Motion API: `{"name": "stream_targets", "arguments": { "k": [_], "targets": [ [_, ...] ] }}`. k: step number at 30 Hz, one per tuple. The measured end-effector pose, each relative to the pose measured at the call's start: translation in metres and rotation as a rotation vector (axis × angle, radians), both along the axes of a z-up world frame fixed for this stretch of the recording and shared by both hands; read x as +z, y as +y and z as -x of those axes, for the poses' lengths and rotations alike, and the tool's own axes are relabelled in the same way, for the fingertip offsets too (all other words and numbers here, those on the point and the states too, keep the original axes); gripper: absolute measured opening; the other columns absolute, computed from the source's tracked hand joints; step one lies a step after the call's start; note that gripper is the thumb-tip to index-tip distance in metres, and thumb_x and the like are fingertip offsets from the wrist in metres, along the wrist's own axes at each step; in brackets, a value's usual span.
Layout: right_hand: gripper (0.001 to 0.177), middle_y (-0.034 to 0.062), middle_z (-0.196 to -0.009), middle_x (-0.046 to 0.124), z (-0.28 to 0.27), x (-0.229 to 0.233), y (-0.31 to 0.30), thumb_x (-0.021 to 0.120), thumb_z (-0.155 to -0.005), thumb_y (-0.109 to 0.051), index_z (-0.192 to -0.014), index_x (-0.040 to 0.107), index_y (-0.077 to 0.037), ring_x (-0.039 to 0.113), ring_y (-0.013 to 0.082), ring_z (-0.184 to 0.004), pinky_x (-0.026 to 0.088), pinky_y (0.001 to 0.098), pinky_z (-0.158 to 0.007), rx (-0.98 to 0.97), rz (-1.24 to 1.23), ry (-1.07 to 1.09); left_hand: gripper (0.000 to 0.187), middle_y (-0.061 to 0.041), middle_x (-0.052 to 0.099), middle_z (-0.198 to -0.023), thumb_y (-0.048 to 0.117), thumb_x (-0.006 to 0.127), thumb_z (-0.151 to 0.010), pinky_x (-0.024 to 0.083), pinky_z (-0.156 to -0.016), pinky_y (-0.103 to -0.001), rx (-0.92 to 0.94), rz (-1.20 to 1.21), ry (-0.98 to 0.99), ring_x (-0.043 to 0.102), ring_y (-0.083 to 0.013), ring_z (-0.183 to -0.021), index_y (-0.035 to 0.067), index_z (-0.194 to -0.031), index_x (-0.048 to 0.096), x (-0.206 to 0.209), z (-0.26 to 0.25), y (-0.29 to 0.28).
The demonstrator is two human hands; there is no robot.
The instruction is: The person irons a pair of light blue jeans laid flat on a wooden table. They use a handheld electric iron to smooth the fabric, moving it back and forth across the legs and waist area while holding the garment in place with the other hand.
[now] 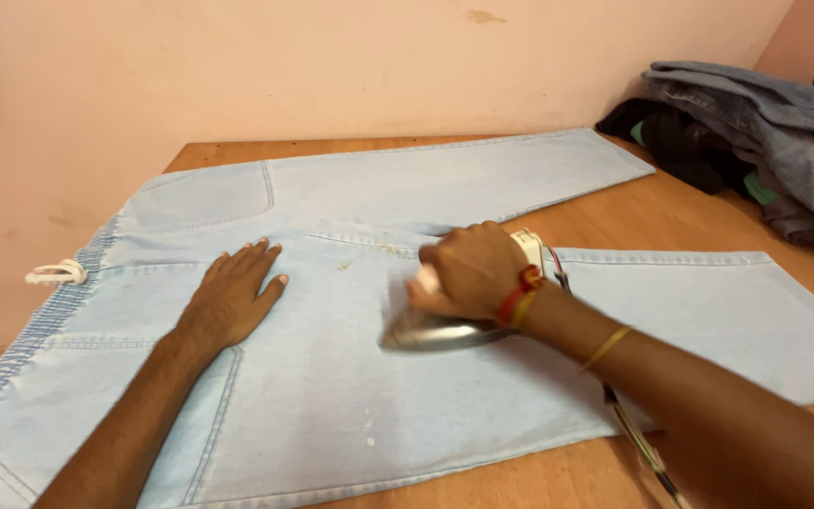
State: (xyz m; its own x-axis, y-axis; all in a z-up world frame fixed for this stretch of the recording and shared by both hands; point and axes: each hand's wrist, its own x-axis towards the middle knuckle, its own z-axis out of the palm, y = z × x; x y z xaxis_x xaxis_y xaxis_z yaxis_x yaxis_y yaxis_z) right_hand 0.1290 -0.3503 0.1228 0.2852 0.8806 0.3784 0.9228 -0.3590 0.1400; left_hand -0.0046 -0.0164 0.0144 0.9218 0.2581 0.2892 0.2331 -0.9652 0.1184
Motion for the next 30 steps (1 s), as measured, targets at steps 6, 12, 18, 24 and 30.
{"name": "stream_targets", "arguments": {
  "k": [6,12,18,24,30],
  "targets": [
    [0.054,0.0161,-0.082,0.074,0.022,0.009,0.085,0.055,-0.092,-0.057,-0.084,0.078,-0.008,0.073,0.0328,-0.077,0.058,0.0466,-0.066,-0.421,0.009,0.165,0.06,-0.007,0.029,-0.166,0.047,0.032,-0.103,0.014,-0.124,-0.044,-0.009,0.078,0.008,0.021,-0.0243,-0.154,0.017,-0.155,0.039,-0.003,-0.002,0.006],
    [0.059,0.0193,-0.084,0.073,0.087,0.012,0.096,0.053,-0.092,-0.059,-0.087,0.076,-0.005,0.074,0.0329,-0.078,0.058,0.0461,-0.066,-0.171,0.146,0.22,0.055,-0.003,0.031,-0.166,0.042,0.022,-0.107,0.012,-0.127,-0.042,-0.043,0.254,-0.004,0.021,-0.0204,-0.156,0.022,-0.154,0.042,-0.002,-0.004,0.021],
    [0.061,0.0179,-0.068,0.07,0.117,0.01,0.052,0.054,-0.088,-0.063,-0.075,0.07,-0.006,0.069,0.0348,-0.06,0.053,0.0451,-0.058,0.321,0.245,0.101,0.06,-0.006,0.03,-0.166,0.044,0.045,-0.099,0.013,-0.124,-0.044,-0.075,0.141,-0.025,0.022,-0.0222,-0.154,0.02,-0.154,0.042,-0.002,-0.001,0.016],
    [0.052,0.0171,-0.066,0.07,0.097,0.002,0.092,0.057,-0.088,-0.056,-0.072,0.073,-0.009,0.069,0.0326,-0.06,0.052,0.0457,-0.056,0.254,0.087,0.013,0.06,-0.008,0.041,-0.161,0.043,0.043,-0.101,0.02,-0.124,-0.041,-0.062,0.576,-0.113,0.03,-0.0262,-0.151,0.016,-0.154,0.042,0.025,0.011,0.005],
    [0.05,0.0155,-0.072,0.072,0.066,0.002,0.151,0.055,-0.091,-0.051,-0.072,0.075,-0.009,0.071,0.0294,-0.065,0.054,0.0429,-0.056,-0.065,0.005,0.115,0.059,-0.012,0.051,-0.154,0.041,0.029,-0.106,0.029,-0.121,-0.037,-0.138,0.814,-0.308,0.042,-0.0231,-0.147,0.005,-0.148,0.048,0.037,0.03,-0.002]
  ]
}}
